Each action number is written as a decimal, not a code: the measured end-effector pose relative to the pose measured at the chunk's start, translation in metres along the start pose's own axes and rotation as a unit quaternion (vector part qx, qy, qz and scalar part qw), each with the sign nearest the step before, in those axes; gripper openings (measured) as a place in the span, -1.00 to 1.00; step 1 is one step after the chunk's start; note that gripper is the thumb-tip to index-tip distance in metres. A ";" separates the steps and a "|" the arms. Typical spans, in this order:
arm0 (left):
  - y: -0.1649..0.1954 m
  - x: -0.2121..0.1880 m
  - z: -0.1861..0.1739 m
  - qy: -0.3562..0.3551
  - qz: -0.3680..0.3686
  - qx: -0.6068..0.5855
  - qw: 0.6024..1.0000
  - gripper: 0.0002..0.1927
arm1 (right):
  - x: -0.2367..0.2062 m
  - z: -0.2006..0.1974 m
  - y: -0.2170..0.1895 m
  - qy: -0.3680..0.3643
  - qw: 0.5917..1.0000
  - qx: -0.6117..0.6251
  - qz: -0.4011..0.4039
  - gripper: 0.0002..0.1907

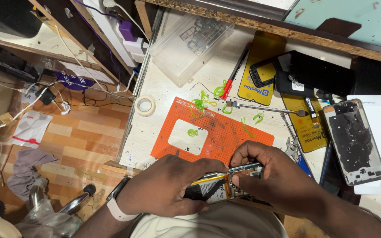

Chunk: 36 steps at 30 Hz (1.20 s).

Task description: The person works on a disassembled smartphone, using a small metal tool to pry and adjust internal components near the battery and motherboard. They then apply a small amount of adhesive from a tube to the interior and continue manipulating the internal parts.

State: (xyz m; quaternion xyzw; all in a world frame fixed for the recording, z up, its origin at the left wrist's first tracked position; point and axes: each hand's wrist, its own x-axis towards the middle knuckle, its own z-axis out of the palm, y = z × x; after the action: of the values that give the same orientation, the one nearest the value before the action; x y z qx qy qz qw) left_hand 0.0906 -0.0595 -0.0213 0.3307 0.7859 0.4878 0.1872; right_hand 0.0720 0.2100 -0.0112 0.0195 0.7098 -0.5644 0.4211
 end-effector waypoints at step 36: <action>-0.004 0.008 0.003 0.018 0.044 -0.022 0.999 -0.24 | -0.002 -0.001 -0.010 0.123 0.959 -0.171 -0.189 -0.75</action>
State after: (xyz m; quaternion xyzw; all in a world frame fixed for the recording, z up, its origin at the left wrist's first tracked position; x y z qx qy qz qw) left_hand 0.0852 -0.0533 -0.0256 0.3521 0.7630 0.5185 0.1582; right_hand 0.0676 0.2081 -0.0019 -0.1183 0.8327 -0.4971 0.2134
